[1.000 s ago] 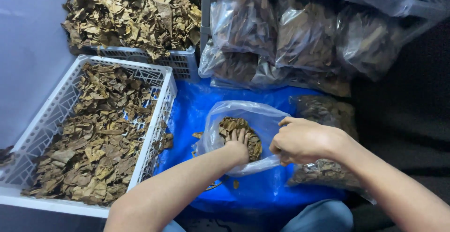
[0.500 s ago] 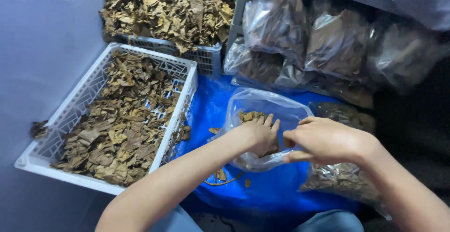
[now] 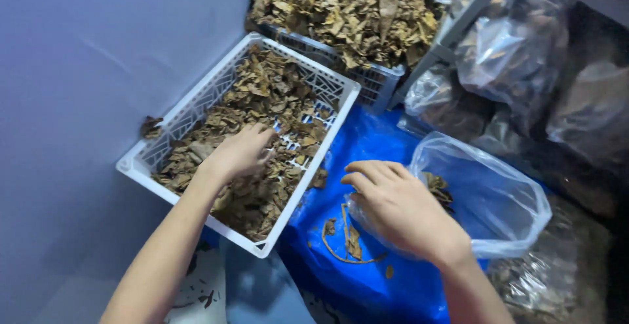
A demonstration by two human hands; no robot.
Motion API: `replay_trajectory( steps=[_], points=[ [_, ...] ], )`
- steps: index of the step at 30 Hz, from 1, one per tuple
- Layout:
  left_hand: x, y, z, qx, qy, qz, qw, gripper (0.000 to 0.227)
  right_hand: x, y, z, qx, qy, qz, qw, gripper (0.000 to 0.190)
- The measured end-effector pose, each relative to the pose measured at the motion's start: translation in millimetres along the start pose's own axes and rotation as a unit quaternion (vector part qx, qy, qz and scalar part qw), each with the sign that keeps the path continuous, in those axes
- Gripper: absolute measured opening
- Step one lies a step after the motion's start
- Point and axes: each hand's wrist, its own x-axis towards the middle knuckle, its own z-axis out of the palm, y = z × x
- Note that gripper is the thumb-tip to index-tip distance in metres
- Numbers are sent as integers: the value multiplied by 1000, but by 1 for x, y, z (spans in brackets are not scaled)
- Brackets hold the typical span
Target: The person scoops dried leaves from a white plastic crate and places them into a clear plastic bag. They repeatedly pack the leaves into the bag, occasionally pressing them down to fit more inside.
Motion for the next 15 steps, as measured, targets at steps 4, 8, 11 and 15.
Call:
replay_trajectory(
  steps=[4,8,11,15],
  points=[
    [-10,-50,24,84,-200,-120,969,88,67,0,69,0,-129,-46,991,22],
    [-22,-60,34,113,-264,-164,944,115,132,13,143,56,-285,-4,957,44],
    [-29,-64,31,98,-292,-158,938,103,165,30,206,48,-312,8,949,69],
    [-31,-70,36,86,-296,-165,937,102,198,30,257,75,-358,49,929,100]
  ],
)
